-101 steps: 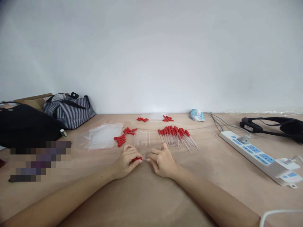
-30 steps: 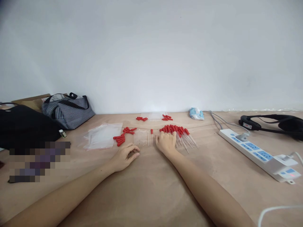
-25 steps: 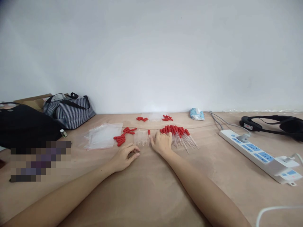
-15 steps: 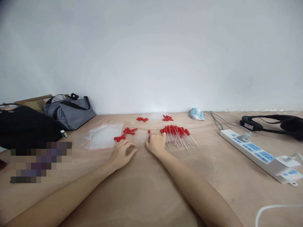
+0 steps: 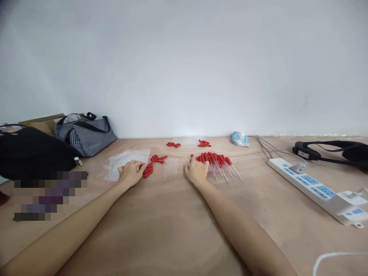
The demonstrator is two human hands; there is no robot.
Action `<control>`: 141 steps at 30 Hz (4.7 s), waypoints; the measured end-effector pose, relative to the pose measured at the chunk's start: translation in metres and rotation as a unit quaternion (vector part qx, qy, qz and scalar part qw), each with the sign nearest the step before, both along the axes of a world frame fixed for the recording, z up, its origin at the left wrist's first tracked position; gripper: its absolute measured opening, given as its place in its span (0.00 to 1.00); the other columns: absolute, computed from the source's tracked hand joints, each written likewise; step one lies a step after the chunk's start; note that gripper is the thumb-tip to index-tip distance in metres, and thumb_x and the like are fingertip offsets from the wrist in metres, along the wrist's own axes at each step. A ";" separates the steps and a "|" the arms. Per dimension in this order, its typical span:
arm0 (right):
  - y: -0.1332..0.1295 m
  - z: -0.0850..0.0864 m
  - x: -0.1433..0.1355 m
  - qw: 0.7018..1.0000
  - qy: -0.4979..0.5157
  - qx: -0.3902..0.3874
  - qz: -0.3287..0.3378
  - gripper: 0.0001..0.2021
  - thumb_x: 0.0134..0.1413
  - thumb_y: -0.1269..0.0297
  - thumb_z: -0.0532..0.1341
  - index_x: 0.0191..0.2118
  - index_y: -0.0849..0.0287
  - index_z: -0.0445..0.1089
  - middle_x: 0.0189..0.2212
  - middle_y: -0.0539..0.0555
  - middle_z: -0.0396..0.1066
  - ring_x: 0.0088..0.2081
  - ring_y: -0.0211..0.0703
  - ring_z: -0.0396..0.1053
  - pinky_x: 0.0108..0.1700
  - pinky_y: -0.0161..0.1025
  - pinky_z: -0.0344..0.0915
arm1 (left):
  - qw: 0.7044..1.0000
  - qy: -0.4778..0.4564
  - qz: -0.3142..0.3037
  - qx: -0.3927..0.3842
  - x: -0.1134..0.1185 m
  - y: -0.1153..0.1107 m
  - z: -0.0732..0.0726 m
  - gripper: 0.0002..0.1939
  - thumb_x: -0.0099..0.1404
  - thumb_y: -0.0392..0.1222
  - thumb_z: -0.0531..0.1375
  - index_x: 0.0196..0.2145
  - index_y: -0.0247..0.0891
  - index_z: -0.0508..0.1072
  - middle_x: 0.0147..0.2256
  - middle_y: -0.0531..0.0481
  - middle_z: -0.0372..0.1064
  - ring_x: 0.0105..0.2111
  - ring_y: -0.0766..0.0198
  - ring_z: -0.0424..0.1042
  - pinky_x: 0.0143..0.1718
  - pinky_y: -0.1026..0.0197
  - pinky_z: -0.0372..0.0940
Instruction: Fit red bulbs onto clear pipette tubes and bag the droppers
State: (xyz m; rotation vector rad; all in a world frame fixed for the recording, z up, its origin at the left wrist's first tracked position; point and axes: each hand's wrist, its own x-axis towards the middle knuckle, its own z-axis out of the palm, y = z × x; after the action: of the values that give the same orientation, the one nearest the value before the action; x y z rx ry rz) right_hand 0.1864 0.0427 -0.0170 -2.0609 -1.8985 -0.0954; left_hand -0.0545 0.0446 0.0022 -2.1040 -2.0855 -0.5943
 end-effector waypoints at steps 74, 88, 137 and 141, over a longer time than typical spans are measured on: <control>-0.072 -0.007 0.031 0.867 -0.017 0.244 0.434 0.11 0.53 0.72 0.49 0.29 0.61 0.68 0.20 0.49 0.65 0.20 0.33 0.49 0.33 0.39 0.43 | 0.891 -0.049 -0.450 0.044 0.065 -0.063 -0.012 0.09 0.63 0.38 0.50 0.28 0.37 0.67 0.23 0.54 0.67 0.28 0.66 0.66 0.47 0.53 0.48; -0.075 -0.003 0.021 0.901 -0.019 0.138 0.410 0.12 0.56 0.69 0.48 0.32 0.60 0.68 0.24 0.52 0.67 0.26 0.36 0.57 0.34 0.39 0.44 | 0.893 -0.016 -0.448 0.033 0.067 -0.061 -0.010 0.09 0.63 0.39 0.50 0.29 0.38 0.68 0.26 0.53 0.67 0.31 0.65 0.65 0.48 0.54 0.48; 0.005 -0.007 -0.020 0.996 0.013 0.077 0.043 0.15 0.53 0.58 0.51 0.34 0.64 0.69 0.37 0.64 0.69 0.42 0.53 0.61 0.41 0.46 0.47 | 0.995 0.038 -0.063 0.070 0.015 -0.018 -0.011 0.08 0.56 0.47 0.57 0.28 0.41 0.70 0.33 0.48 0.67 0.38 0.54 0.62 0.37 0.53 0.51; 0.004 -0.006 -0.020 0.998 0.017 0.064 0.024 0.14 0.53 0.62 0.50 0.36 0.67 0.69 0.37 0.67 0.69 0.41 0.53 0.61 0.40 0.46 0.47 | 0.993 0.047 -0.070 0.084 0.018 -0.020 -0.011 0.06 0.57 0.44 0.56 0.27 0.40 0.70 0.33 0.47 0.68 0.38 0.53 0.62 0.36 0.53 0.51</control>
State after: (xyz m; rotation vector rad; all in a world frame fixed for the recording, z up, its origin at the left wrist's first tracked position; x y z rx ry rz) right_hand 0.1660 0.0467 -0.0229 -1.9202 -1.8708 -0.1642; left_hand -0.0370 0.0248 -0.0083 -2.1501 -1.7830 -0.6501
